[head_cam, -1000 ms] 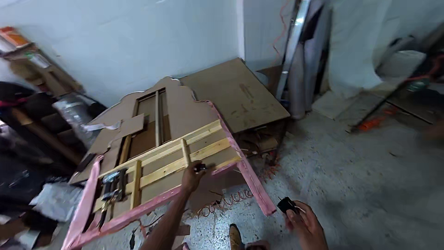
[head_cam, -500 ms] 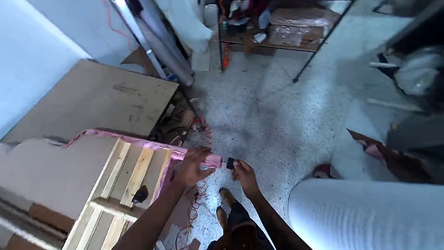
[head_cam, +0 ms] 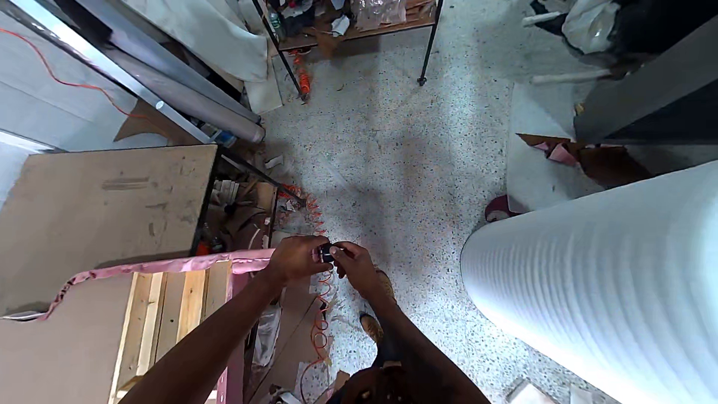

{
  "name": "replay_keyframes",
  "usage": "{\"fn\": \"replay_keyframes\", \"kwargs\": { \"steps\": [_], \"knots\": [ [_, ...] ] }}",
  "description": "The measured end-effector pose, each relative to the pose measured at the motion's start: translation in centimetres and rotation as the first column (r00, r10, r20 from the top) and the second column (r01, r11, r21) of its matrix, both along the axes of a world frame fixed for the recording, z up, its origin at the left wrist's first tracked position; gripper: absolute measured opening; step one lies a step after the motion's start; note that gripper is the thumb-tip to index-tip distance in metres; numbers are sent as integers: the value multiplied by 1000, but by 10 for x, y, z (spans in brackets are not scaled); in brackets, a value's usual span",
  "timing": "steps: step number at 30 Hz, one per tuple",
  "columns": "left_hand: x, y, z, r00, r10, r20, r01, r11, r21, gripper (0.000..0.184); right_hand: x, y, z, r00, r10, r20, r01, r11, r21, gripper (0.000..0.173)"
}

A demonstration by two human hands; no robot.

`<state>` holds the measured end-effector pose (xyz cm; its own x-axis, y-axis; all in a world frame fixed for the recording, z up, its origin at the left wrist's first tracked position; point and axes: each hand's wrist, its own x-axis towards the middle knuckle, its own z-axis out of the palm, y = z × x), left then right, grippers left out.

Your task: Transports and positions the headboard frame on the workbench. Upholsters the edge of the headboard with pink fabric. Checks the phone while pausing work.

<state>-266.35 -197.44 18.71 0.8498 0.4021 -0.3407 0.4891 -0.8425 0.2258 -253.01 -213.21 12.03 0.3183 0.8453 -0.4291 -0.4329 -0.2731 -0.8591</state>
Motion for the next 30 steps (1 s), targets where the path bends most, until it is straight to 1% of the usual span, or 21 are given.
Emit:
{"fn": "replay_keyframes", "kwargs": {
  "steps": [5,7,8,9,11,12,13,14,15,16,18,19,20,21,22,24,25,26,27,28,30],
  "knots": [
    [-2,2,1,1000,-16,-23,16,1000,-25,52,0,2,4,995,74,73,-69,995,-68,34],
    [-1,1,4,998,5,-55,-8,999,-49,52,17,-5,2,986,61,154,-51,996,-67,41],
    [2,2,7,997,22,-79,-26,998,-61,52,39,-13,-1,980,-8,199,17,999,-44,47],
    [3,2,10,994,42,-96,-49,996,-78,52,70,-25,-5,961,-142,238,148,989,-6,51],
    [3,1,12,991,69,-111,-82,990,-115,49,152,-61,-17,857,-432,280,429,900,76,57],
    [2,2,10,992,72,-102,-85,988,-128,48,192,-78,-20,793,-528,305,529,844,87,59],
    [3,6,9,992,74,-104,-88,986,-140,47,218,-83,-21,738,-593,323,599,796,93,61],
    [3,8,9,991,74,-109,-90,985,-145,47,219,-71,-22,708,-618,340,626,773,101,62],
    [1,11,9,990,67,-123,-84,987,-139,47,191,-39,-21,701,-612,366,625,774,98,62],
    [0,12,9,989,63,-131,-82,986,-148,47,142,6,-19,682,-623,383,645,760,87,62],
    [1,2,6,991,77,-109,-95,982,-166,46,39,93,-14,590,-718,369,778,627,-23,58],
    [0,6,8,994,84,-74,-94,984,-153,46,23,106,-9,761,-596,255,630,773,-75,60],
    [-3,13,10,995,84,-58,-91,988,-128,45,28,109,-9,893,-433,124,443,895,-62,61],
    [-6,10,8,995,90,-48,-95,988,-121,44,44,95,-13,956,-287,51,290,956,-46,62],
    [-6,7,5,995,91,-41,-96,987,-132,44,65,73,-15,986,-164,33,164,986,-21,61],
    [-4,12,1,997,77,-24,-80,985,-153,48,89,37,-15,993,84,84,-90,994,70,53],
    [-9,14,-1,997,74,20,-70,983,-171,52,81,22,-15,970,202,136,-214,973,89,53],
    [-16,14,-4,992,74,106,-53,980,-191,56,68,10,-11,931,306,200,-325,943,68,58],
    [-20,18,-6,971,89,220,-41,976,-215,60,58,8,-7,897,373,235,-393,919,39,58],
    [-23,22,-8,937,126,325,-41,966,-255,62,48,11,-4,884,397,246,-412,911,11,55],
    [-30,24,-13,855,236,463,-69,935,-349,59,37,18,-1,881,418,220,-417,907,-56,40]
  ]
}}
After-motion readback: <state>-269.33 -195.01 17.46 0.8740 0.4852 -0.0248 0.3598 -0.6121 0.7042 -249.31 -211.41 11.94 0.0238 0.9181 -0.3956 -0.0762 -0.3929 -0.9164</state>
